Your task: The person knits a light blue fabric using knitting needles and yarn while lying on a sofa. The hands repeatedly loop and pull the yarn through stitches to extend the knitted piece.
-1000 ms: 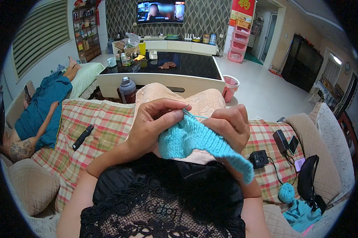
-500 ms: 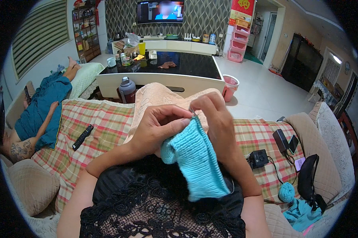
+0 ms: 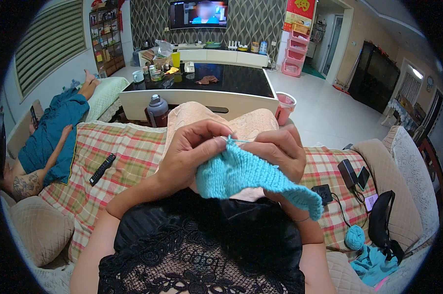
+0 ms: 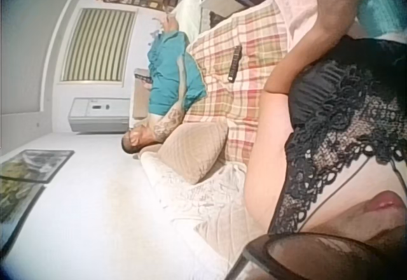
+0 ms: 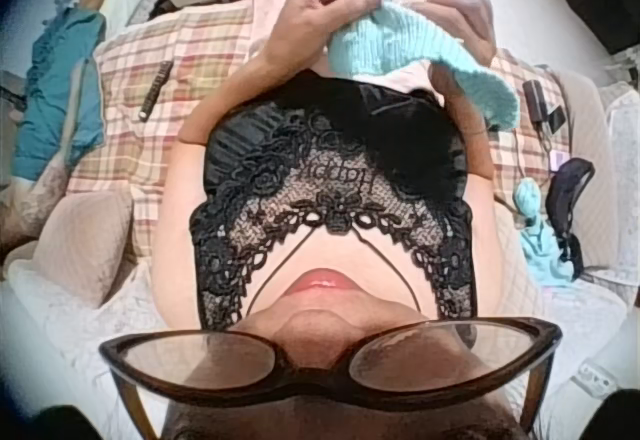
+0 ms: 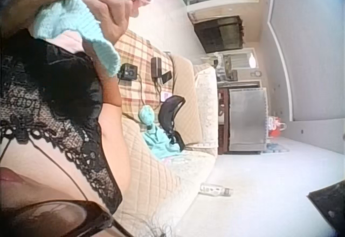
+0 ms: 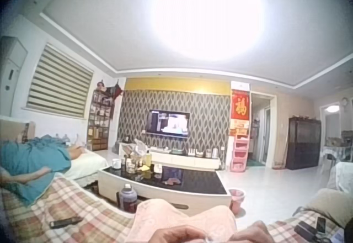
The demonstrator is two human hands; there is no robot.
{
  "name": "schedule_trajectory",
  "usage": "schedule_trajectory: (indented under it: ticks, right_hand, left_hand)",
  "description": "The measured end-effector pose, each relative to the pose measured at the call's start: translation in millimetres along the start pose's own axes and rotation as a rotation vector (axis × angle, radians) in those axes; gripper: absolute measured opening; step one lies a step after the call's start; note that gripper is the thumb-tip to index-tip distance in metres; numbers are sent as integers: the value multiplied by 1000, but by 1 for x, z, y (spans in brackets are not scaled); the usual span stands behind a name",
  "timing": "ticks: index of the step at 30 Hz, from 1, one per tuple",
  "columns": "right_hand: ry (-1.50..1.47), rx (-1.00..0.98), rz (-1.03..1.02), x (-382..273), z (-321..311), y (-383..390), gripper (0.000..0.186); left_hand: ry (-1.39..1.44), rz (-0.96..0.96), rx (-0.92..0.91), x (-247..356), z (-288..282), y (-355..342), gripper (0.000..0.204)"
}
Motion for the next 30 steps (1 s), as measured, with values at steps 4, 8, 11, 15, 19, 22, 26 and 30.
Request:
schedule_trajectory:
  ticks: [4,8,11,15,19,22,26,30]
  right_hand:
    - [62,99,47,-2,-4,-1,21]
    - [66,78,-33,-1,-9,5,27]
    - [116,76,-40,-6,-10,2,28]
    - [179,101,-25,-11,-10,1,28]
    - [280,141,-92,-13,-2,4,29]
    - [404,177,-120,-15,1,2,30]
    - [2,-65,280,17,22,0,27]
    - [8,56,145,3,13,-5,34]
  left_hand:
    - [-130,-23,-32,2,4,0,20]
    - [-103,-3,32,6,-1,-2,21]
    - [-43,44,63,7,-1,-1,19]
    - [12,27,84,4,-3,-1,17]
    - [-11,-21,94,2,-5,1,17]
    - [-50,2,53,3,0,1,18]
    - [-31,-24,-26,0,7,0,20]
    - [-39,-9,4,-2,2,1,20]
Point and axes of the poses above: each hand's wrist, its own y-axis away from the middle knuckle, its own z-axis out of the palm, x = y × z, the point moved 6 cm from there along -y, towards the middle knuckle, and after that the axes turned 2 degrees about x, right-handed, at the moved point
